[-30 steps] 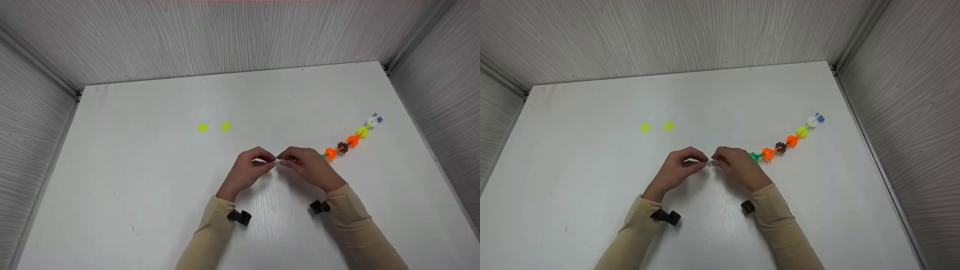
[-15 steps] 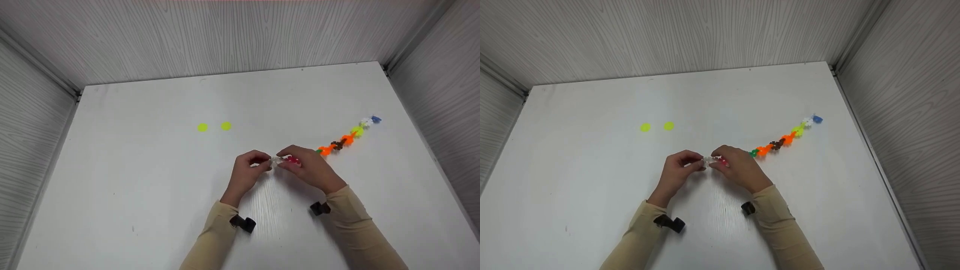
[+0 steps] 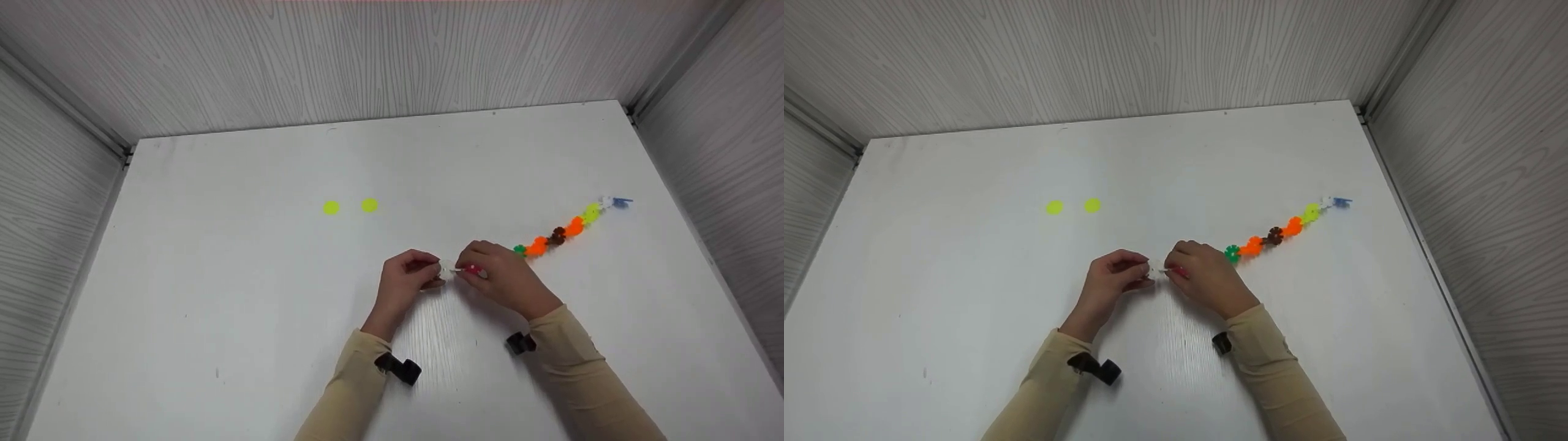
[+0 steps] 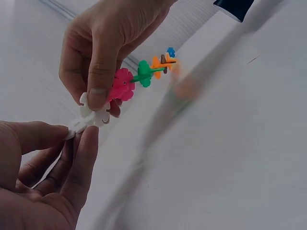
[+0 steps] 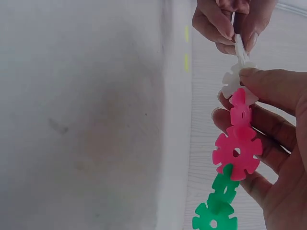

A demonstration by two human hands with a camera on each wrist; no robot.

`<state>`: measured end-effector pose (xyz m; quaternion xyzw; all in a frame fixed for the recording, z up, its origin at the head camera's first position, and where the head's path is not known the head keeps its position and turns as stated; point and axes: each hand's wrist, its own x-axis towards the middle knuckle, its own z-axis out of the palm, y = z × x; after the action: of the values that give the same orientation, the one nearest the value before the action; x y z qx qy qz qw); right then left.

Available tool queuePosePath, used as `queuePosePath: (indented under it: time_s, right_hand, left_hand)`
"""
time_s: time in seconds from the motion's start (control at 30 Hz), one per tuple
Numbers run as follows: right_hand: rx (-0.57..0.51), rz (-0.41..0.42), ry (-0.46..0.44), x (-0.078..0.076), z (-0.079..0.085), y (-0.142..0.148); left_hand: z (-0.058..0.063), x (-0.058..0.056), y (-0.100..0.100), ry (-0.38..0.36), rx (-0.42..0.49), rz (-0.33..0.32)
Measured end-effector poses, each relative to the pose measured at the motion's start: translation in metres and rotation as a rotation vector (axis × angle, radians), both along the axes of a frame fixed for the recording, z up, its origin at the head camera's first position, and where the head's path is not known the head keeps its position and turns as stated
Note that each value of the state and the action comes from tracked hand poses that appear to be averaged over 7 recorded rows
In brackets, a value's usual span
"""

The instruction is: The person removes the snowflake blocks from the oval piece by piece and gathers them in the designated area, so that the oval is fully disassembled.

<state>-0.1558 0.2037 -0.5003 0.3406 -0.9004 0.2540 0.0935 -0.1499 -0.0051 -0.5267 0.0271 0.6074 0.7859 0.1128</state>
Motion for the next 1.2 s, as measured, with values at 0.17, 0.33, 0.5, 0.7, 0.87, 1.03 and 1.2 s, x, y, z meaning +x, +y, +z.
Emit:
queuePosePath:
  time_s: [0.17, 0.33, 0.5, 0.7, 0.87, 1.03, 1.2]
  right_hand:
    - [-0.010, 0.008, -0.003, -0.0008, -0.0032, -0.0008]
    - [-0.037, 0.031, 0.019, -0.0020, -0.0037, -0.0016]
    - [-0.042, 0.039, 0.021, -0.0030, -0.0018, -0.0032]
    - [-0.044, 0.033, 0.015, -0.0021, -0.0024, -0.0038]
    - [-0.051, 0.032, 0.004, -0.0002, -0.0046, -0.0025]
    - [-0.075, 0.055, 0.033, -0.0007, -0.0045, -0.0018]
    - [-0.120, 0.090, 0.055, -0.0026, -0.0038, -0.0019]
  left_hand:
    - [-0.0005, -0.0001, -0.0009, -0.012, -0.031, 0.005]
    - [0.0002, 0.0004, -0.0017, -0.015, -0.040, 0.007]
    - [0.0015, 0.0001, -0.0019, -0.018, -0.026, 0.022]
    - [-0.0001, 0.0007, -0.0004, -0.007, -0.027, 0.033]
    - [-0.0023, 0.0022, 0.0011, 0.015, -0.045, 0.038]
    - [-0.0029, 0.0017, 0.0028, 0.025, -0.015, 0.073]
    - [0.0015, -0.0009, 0.0001, 0.015, 0.035, 0.075]
